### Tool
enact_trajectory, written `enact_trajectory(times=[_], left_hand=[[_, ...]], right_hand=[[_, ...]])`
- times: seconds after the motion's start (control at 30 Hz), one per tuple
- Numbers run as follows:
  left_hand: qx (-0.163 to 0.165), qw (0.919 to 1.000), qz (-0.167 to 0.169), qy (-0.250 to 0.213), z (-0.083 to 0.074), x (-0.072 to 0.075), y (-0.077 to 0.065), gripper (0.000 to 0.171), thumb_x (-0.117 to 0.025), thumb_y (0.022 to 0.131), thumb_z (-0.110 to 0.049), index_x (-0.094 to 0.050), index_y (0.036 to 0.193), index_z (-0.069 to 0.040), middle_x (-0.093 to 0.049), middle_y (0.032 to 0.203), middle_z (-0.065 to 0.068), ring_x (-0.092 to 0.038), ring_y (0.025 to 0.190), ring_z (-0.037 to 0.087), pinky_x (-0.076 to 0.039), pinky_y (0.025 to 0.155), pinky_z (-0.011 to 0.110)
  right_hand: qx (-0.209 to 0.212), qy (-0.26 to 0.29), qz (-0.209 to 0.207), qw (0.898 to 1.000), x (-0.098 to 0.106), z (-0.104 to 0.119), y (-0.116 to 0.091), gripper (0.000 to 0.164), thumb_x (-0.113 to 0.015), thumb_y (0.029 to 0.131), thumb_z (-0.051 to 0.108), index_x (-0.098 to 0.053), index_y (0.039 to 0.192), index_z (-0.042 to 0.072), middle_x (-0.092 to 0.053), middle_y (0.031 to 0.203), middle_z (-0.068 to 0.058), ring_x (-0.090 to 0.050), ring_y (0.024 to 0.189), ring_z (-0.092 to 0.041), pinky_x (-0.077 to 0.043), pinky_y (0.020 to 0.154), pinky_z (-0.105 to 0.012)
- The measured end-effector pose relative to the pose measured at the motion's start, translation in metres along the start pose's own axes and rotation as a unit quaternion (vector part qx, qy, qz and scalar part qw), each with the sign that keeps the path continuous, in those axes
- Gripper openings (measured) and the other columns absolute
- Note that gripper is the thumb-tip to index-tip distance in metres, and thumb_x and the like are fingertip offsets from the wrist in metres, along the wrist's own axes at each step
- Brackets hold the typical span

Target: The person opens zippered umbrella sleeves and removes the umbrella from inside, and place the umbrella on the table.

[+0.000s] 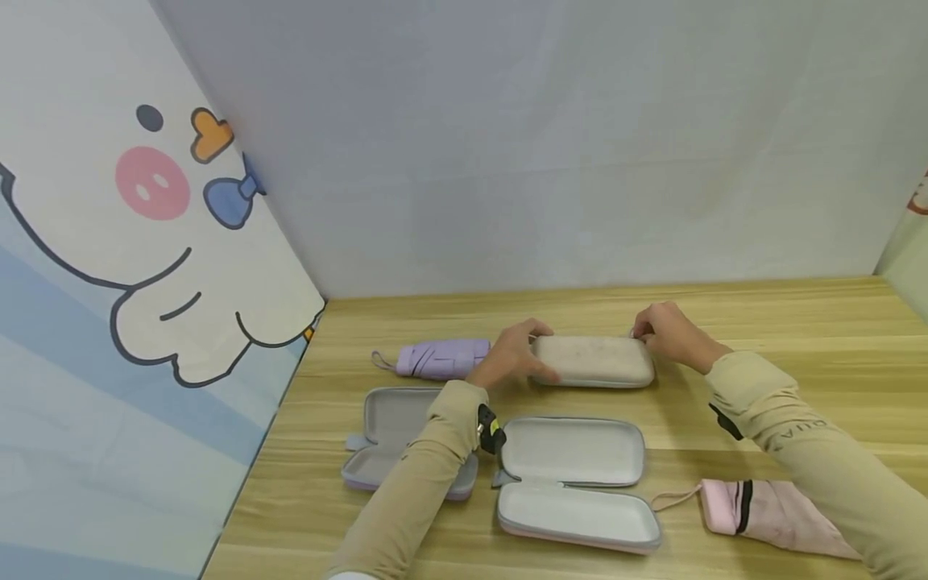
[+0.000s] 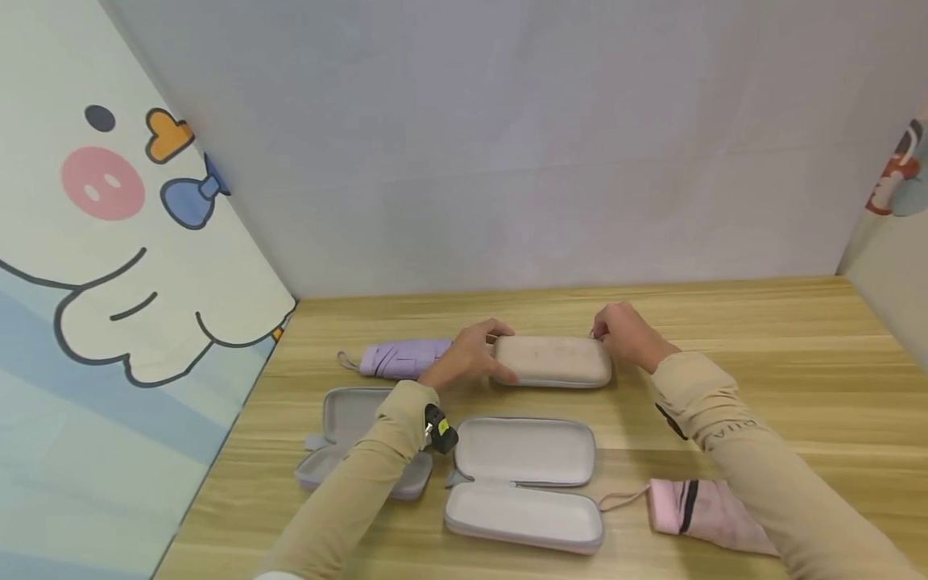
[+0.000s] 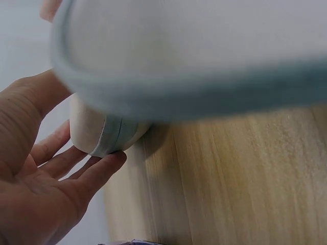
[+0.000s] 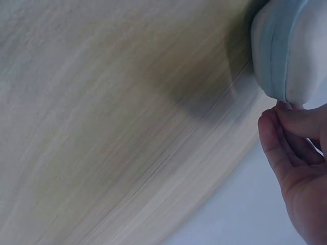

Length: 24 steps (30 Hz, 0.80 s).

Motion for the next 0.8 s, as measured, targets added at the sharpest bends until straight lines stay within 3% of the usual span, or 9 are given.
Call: enact_trajectory(times=[0.8], left_hand=[[-0.007, 1.0, -0.003, 0.003, 0.0022, 0.0017, -0.0004, 0.073, -0.092, 0.058, -0.018, -0.058, 0.122, -0.011, -0.06, 0.119, 0.005, -0.054, 0.109, 0.019, -0.044, 0.092, 0.026]], right_hand=[[-0.026, -0.004, 0.003, 1.0, 0.0059, -0.0011, -0.0082, 0.013, -0.061, 0.071, -0.014, -0.069, 0.069, -0.003, -0.067, 0.069, -0.013, -0.064, 0.066, -0.028, -0.053, 0.06, -0.042]])
Point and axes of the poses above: each hand's wrist, its own y-axis towards the middle knuckle, its own x-axis out of the back of the hand, z = x × y, the point moved 3 cm from there along y, towards the middle knuckle
